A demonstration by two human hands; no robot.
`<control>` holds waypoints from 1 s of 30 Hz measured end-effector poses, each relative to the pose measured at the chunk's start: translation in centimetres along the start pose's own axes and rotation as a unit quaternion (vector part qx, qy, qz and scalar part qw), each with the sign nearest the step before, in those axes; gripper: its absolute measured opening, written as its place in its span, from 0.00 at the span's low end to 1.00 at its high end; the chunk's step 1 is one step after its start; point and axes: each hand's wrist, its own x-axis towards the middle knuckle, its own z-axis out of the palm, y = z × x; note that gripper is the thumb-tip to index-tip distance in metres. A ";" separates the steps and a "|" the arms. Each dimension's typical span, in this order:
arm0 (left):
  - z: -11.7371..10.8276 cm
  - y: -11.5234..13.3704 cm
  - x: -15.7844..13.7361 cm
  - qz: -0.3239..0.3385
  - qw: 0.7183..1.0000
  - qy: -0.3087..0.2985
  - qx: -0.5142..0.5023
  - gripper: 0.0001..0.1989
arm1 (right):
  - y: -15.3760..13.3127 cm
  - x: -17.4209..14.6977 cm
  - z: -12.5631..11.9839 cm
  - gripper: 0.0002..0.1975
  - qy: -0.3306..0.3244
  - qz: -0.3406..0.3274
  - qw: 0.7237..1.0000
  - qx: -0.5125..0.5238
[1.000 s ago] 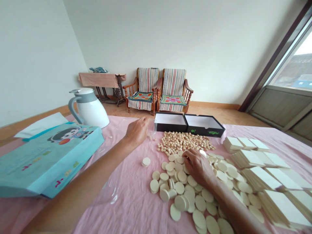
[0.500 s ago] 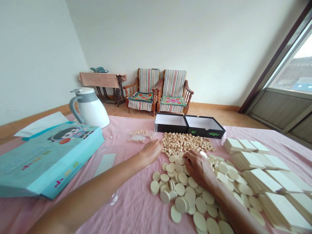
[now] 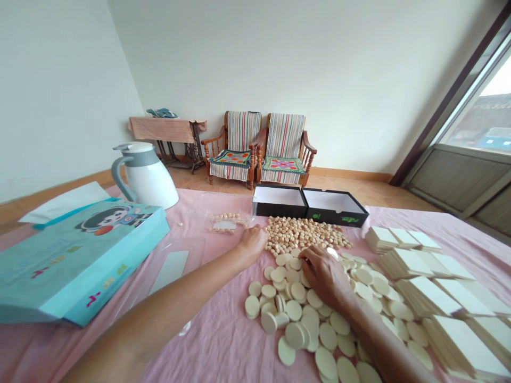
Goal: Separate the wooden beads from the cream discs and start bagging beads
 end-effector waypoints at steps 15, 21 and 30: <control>-6.8 -7.2 -3.3 -0.071 0.965 0.244 0.058 0.10 | 0.3 0.0 0.4 0.09 0.005 0.001 1.000 -0.005; -3.5 -5.1 -3.6 0.041 0.983 0.174 -0.045 0.08 | 0.2 0.0 0.2 0.09 0.001 -0.001 1.000 0.004; 0.6 -1.6 -2.1 0.062 0.993 0.078 -0.067 0.05 | 0.0 0.0 0.0 0.09 -0.008 0.002 1.000 0.002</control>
